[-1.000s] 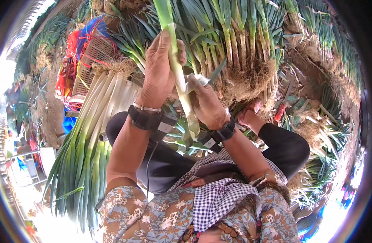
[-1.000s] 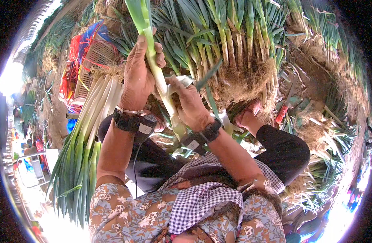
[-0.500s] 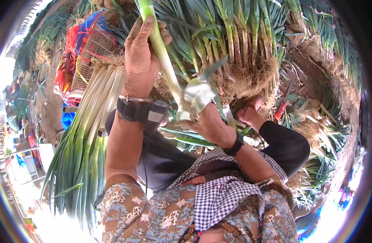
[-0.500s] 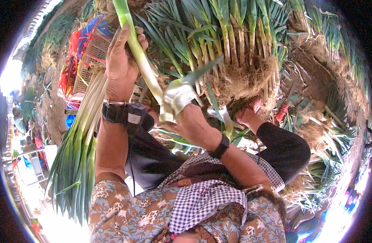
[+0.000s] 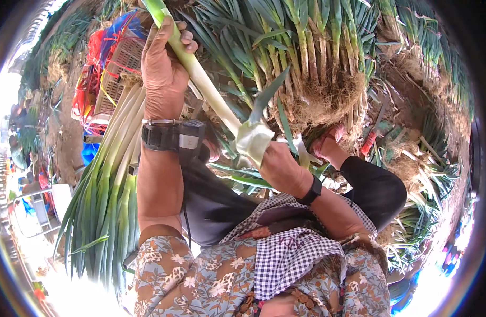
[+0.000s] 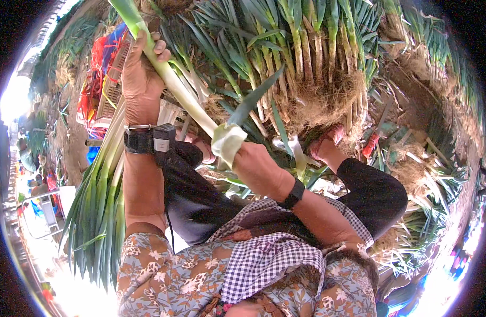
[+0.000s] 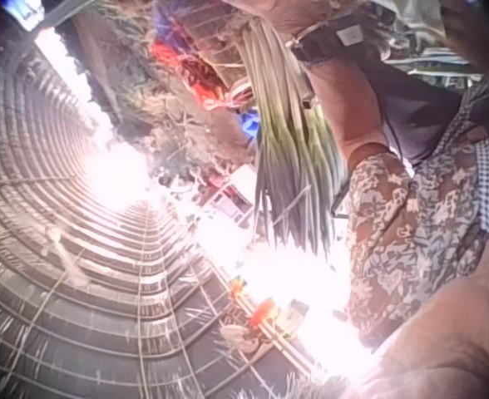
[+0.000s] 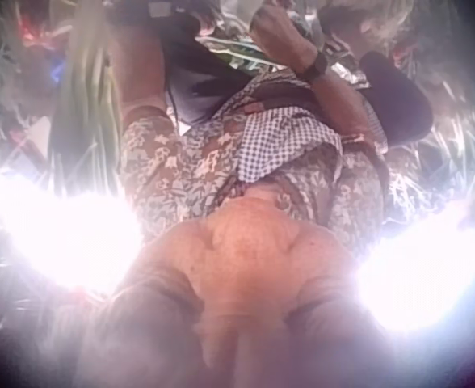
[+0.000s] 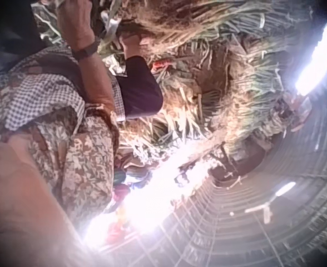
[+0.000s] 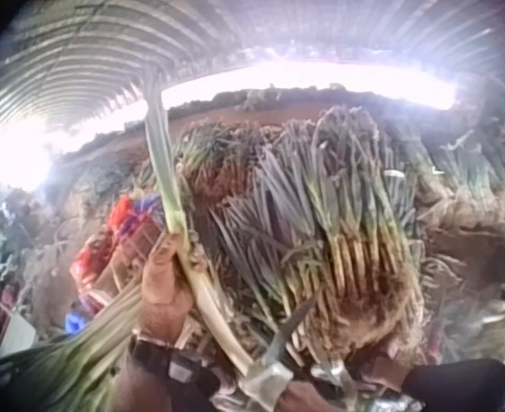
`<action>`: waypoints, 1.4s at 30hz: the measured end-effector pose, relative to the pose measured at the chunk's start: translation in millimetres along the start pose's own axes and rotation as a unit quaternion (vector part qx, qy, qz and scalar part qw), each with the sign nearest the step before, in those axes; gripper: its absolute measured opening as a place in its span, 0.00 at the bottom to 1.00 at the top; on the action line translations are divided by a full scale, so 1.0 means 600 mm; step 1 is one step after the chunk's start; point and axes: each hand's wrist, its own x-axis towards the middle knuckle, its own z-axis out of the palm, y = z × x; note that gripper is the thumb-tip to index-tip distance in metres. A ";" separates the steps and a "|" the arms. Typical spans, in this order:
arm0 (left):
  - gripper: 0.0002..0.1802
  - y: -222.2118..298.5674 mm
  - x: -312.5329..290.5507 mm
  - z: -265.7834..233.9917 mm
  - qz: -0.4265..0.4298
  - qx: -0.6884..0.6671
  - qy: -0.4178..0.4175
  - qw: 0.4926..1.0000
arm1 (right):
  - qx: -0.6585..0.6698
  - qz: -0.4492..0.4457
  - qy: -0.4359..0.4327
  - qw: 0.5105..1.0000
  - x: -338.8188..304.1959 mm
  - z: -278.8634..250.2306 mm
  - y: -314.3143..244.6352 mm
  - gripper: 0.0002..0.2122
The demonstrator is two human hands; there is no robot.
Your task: Cleaning and peeling the outer skins from harvested leeks and stacking them.
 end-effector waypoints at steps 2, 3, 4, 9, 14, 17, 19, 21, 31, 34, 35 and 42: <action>0.12 0.011 0.009 -0.010 0.052 0.069 0.025 0.996 | -0.054 -0.005 -0.076 0.996 -0.041 0.016 0.019 0.13; 0.12 0.031 0.023 -0.020 0.067 0.053 0.043 0.995 | -0.042 0.033 -0.106 0.993 -0.086 0.037 0.033 0.12; 0.15 0.061 0.042 -0.047 0.102 0.084 0.037 0.991 | -0.028 0.064 -0.135 0.988 -0.141 0.066 0.059 0.12; 0.18 0.088 0.035 -0.038 0.156 0.076 0.031 0.984 | -0.151 0.263 -0.371 0.878 -0.208 0.034 0.148 0.11; 0.15 0.053 0.027 -0.027 0.113 0.024 -0.026 0.993 | 0.130 0.184 0.057 0.973 0.015 -0.049 0.066 0.11; 0.13 0.042 0.005 -0.019 0.106 0.004 -0.019 0.994 | 0.210 0.194 0.122 0.951 0.124 -0.054 0.005 0.13; 0.11 0.020 0.004 -0.001 0.094 -0.007 -0.044 0.995 | 0.171 0.173 0.124 0.962 0.157 -0.045 0.009 0.14; 0.10 0.010 -0.005 0.009 0.070 -0.011 -0.040 0.997 | 0.133 0.138 0.132 0.973 0.175 -0.037 0.015 0.16; 0.11 0.003 -0.011 0.014 0.025 -0.039 -0.011 0.999 | 0.123 0.145 0.118 0.975 0.159 -0.036 0.017 0.13; 0.12 -0.005 -0.012 0.011 0.024 -0.042 -0.029 0.998 | 0.131 0.136 0.108 0.976 0.148 -0.039 0.011 0.12; 0.12 -0.005 -0.011 0.009 0.023 -0.041 -0.029 0.998 | 0.098 0.108 0.111 0.983 0.144 -0.038 0.008 0.11; 0.15 0.002 0.010 -0.020 0.004 -0.064 -0.005 0.998 | 0.493 0.152 0.305 0.800 0.117 -0.022 -0.007 0.04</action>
